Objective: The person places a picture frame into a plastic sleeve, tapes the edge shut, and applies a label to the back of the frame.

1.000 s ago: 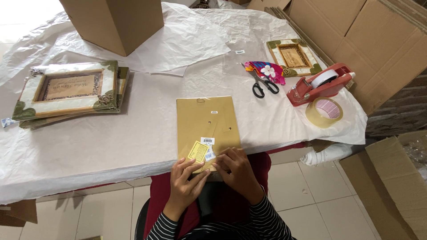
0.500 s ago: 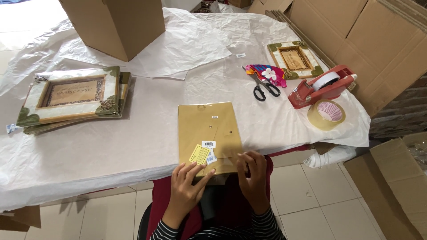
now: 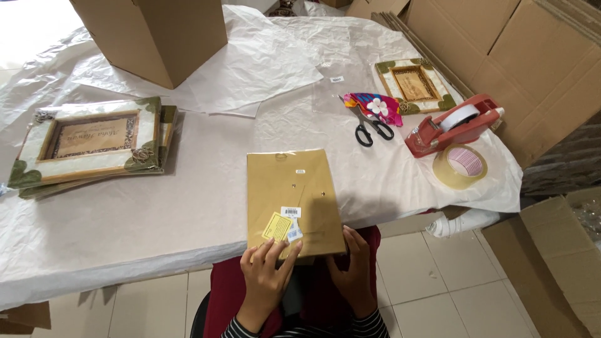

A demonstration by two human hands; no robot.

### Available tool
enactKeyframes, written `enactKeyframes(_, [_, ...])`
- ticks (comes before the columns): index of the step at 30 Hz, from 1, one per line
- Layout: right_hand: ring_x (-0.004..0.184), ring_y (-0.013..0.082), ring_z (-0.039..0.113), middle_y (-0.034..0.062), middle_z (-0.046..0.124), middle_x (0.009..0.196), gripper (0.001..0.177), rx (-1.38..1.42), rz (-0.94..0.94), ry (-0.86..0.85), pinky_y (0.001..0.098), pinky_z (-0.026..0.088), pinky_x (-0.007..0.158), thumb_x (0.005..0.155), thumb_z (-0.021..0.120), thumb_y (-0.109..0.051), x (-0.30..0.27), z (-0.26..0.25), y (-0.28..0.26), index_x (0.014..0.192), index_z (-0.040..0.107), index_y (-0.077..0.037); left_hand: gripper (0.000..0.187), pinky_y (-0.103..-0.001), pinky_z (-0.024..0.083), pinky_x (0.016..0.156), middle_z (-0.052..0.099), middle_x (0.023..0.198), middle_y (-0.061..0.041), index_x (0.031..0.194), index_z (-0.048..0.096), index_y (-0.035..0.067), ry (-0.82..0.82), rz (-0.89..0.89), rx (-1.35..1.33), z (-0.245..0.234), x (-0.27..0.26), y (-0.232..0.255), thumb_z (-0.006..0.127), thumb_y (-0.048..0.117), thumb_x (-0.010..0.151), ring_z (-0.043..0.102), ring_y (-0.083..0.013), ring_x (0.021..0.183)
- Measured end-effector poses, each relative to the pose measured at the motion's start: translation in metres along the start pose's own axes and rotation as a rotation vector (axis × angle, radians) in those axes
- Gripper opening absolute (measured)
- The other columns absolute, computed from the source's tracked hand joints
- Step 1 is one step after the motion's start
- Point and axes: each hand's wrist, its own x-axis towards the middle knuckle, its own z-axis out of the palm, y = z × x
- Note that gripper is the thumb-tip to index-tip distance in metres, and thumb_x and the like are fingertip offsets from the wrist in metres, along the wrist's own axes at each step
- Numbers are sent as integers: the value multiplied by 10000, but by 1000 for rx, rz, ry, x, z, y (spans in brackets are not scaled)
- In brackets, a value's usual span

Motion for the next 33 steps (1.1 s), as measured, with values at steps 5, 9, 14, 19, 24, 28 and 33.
enactKeyframes(5, [1379, 362, 500, 204, 496, 1459, 679, 23, 21, 93, 471, 412, 1190, 843, 719, -153, -11, 10, 20, 1439, 434, 1, 249, -448, 408, 976, 685, 1223, 32, 1232, 725, 257, 110, 8, -58, -28, 16, -9, 698, 224, 987, 619, -210, 1147])
enactKeyframes(9, [1335, 336, 544, 178, 535, 1402, 645, 50, 11, 189, 433, 448, 1165, 843, 786, -178, -18, 20, 19, 1392, 483, -27, 177, -413, 344, 950, 680, 1195, 90, 1133, 721, 245, 257, -38, -27, -29, -13, -40, 650, 297, 979, 599, -165, 1112])
enactKeyframes(14, [1253, 287, 587, 146, 563, 1332, 526, 43, -49, 251, 378, 536, 1064, 862, 785, -100, -16, 34, 8, 1323, 536, -63, 145, -448, 448, 859, 685, 1118, -122, 1128, 637, 76, 361, -244, -60, -68, 45, -69, 609, 147, 1005, 639, -307, 918])
enactKeyframes(19, [1229, 256, 604, 126, 559, 1314, 495, 80, -84, 256, 356, 557, 1053, 861, 783, -113, -17, 45, 12, 1297, 550, -84, 291, -357, 322, 680, 367, 766, -37, 882, 488, 43, 527, -691, -177, -63, 67, -131, 623, 179, 1101, 326, -192, 701])
enactKeyframes(24, [1195, 258, 624, 118, 602, 1269, 474, 55, -81, 284, 354, 553, 1033, 839, 795, -135, -11, 45, 14, 1254, 570, -90, 299, -301, 330, 712, 416, 830, 34, 923, 525, 111, 630, -973, -365, -81, 92, -198, 610, 282, 1153, 361, -97, 805])
enactKeyframes(28, [1191, 256, 628, 127, 599, 1269, 454, 69, -38, 282, 340, 564, 1018, 844, 784, -117, -13, 42, 13, 1250, 581, -91, 172, -205, 467, 821, 614, 948, 62, 1058, 661, 132, 777, -1087, -707, -79, 94, -267, 679, 302, 1063, 545, -46, 907])
enactKeyframes(33, [1180, 250, 627, 119, 595, 1270, 459, 73, -15, 273, 327, 554, 1012, 840, 786, -127, -11, 39, 12, 1250, 581, -105, 256, -232, 458, 695, 597, 839, 71, 868, 627, 172, 772, -1196, -645, -57, 63, -378, 756, 307, 1043, 516, -58, 793])
